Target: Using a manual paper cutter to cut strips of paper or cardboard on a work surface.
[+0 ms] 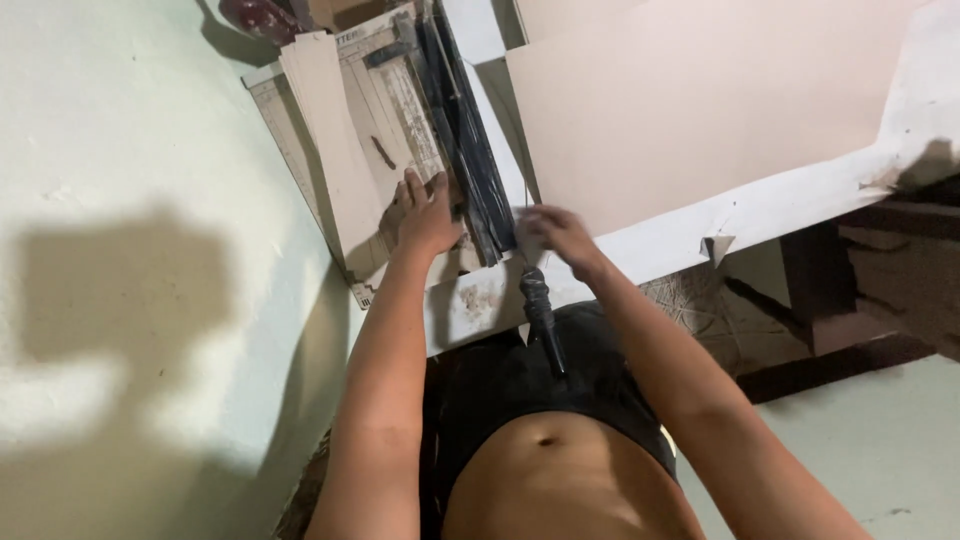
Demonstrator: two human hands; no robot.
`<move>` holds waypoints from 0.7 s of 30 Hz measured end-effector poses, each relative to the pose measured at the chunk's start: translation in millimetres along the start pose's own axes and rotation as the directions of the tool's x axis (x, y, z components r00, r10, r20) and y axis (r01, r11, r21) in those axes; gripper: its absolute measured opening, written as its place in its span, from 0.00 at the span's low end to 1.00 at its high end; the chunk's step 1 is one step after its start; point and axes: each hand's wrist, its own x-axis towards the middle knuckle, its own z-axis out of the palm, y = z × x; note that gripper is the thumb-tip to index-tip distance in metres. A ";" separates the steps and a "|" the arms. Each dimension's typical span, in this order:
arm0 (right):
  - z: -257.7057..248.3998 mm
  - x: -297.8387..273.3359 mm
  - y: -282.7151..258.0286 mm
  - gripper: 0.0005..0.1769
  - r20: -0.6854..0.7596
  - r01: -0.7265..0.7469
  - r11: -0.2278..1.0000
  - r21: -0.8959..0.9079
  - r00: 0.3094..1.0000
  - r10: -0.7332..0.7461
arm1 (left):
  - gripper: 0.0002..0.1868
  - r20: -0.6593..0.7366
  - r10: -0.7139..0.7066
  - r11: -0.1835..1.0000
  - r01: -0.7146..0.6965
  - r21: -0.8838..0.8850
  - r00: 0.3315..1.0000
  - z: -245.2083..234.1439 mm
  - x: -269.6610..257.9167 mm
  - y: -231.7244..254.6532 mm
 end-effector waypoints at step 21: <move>-143.5 8.9 89.1 0.25 -0.474 0.158 0.725 0.670 0.843 0.254 | 0.53 0.047 -0.029 0.996 0.025 0.088 0.998 10.7 24.2 -11.3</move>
